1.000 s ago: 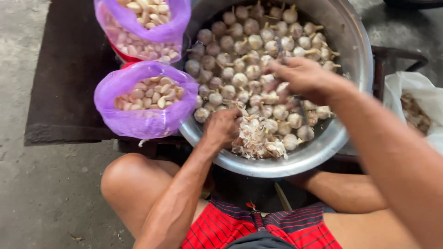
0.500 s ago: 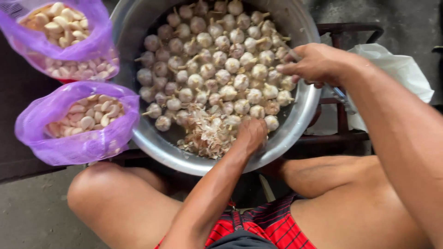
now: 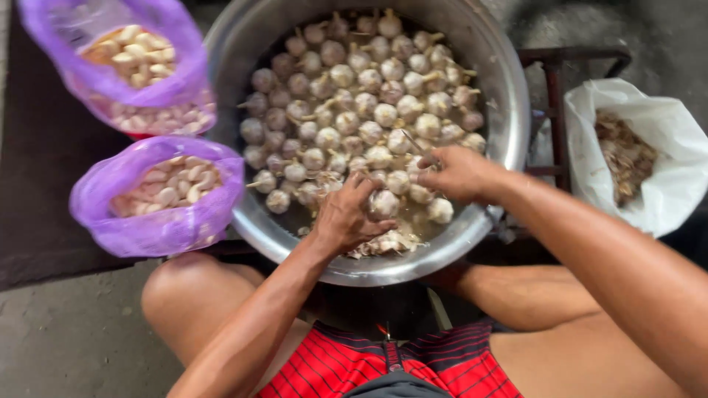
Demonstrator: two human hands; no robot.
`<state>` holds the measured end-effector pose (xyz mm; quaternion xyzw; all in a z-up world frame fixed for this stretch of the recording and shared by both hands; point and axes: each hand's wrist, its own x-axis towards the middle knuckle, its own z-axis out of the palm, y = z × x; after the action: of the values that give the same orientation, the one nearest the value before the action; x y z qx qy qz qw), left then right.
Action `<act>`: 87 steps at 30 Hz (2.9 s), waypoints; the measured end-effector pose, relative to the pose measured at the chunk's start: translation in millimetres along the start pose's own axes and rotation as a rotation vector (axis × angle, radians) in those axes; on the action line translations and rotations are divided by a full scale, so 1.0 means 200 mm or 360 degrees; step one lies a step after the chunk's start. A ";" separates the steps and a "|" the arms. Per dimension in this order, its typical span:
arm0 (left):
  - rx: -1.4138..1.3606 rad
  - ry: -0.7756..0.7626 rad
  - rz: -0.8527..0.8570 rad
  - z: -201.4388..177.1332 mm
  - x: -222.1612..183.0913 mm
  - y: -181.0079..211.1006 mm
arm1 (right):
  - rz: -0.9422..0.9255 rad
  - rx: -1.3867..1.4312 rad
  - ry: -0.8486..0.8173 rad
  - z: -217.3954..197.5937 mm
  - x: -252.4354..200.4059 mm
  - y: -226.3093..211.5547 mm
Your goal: A person manually peels garlic bulbs using a small knife and places the peeled cloves into mesh bags.
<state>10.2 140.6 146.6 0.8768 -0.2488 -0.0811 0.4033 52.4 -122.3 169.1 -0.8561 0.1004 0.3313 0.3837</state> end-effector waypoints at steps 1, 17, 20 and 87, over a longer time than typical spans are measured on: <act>0.0012 0.0034 -0.0017 -0.04 -0.01 0.01 | -0.0029 -0.0023 -0.0014 0.06 -0.04 -0.07; -0.1051 0.0320 0.0098 -0.32 -0.16 -0.14 | -0.0816 0.1104 0.0330 0.66 -0.24 -0.31; -0.1073 0.0303 0.0074 -0.34 -0.21 -0.14 | -0.0713 0.0955 0.0386 0.69 -0.29 -0.39; -0.0184 0.0567 -0.0112 -0.18 -0.11 -0.10 | -0.0489 0.0851 0.0642 0.69 -0.22 -0.44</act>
<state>10.6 186.9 155.2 0.8609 -0.1376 0.0473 0.4875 -11.3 35.4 182.1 -0.7789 0.1274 0.0565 0.6115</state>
